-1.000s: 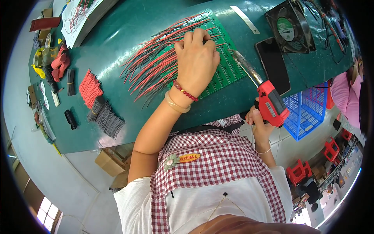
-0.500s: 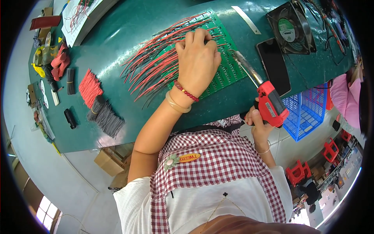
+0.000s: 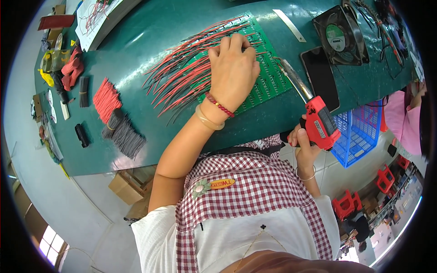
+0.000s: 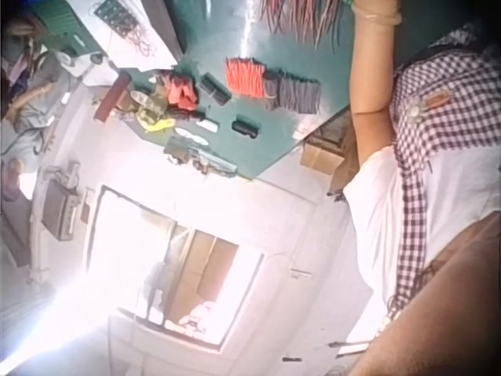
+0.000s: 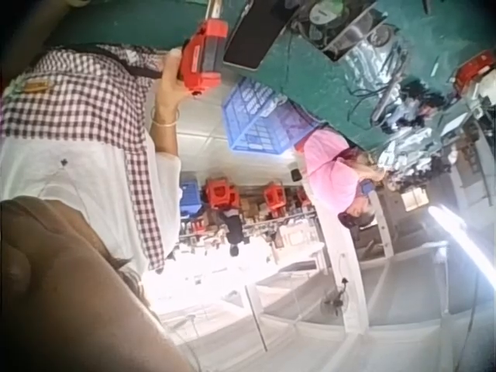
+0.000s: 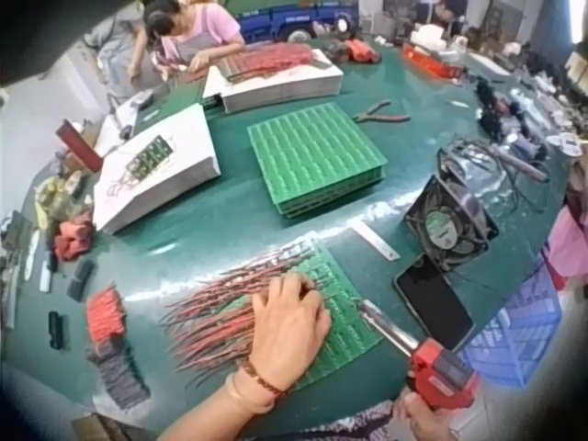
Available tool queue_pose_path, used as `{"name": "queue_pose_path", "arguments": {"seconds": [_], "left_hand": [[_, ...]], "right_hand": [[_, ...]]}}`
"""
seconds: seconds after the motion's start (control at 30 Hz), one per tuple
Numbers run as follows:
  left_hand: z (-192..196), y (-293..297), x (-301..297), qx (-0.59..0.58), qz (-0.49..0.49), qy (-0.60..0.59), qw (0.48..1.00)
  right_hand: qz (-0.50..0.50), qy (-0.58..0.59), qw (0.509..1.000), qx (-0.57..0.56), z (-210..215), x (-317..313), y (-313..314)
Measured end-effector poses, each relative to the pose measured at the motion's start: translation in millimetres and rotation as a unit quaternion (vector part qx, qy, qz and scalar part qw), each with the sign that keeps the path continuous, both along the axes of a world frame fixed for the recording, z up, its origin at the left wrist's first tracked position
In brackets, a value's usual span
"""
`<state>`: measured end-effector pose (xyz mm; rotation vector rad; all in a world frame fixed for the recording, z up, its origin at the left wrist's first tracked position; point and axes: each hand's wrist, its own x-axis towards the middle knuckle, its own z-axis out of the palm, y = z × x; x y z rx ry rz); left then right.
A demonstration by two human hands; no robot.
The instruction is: The person solders red and black wires onto several circuit board modules on a workbench using a soldering iron.
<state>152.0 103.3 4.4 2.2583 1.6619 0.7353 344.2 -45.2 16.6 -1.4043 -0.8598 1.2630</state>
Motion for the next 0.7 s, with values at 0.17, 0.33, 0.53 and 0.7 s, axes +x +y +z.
{"name": "queue_pose_path", "arguments": {"seconds": [0.17,0.33,0.53,0.7], "left_hand": [[5,-4,-12,-0.006,-0.029,-0.003,1.000],[46,-60,-102,0.035,0.101,0.120,0.987],[47,-153,-234,-0.125,0.240,0.312,0.911],[29,-167,-242,-0.068,0.239,0.251,0.936]], "right_hand": [[0.000,0.007,1.000,0.008,0,-2,1],[-0.002,0.006,0.999,0.034,-2,2,-1],[0.002,0.017,0.999,0.045,3,-1,12],[0.006,0.026,0.998,0.051,4,-3,16]]}}
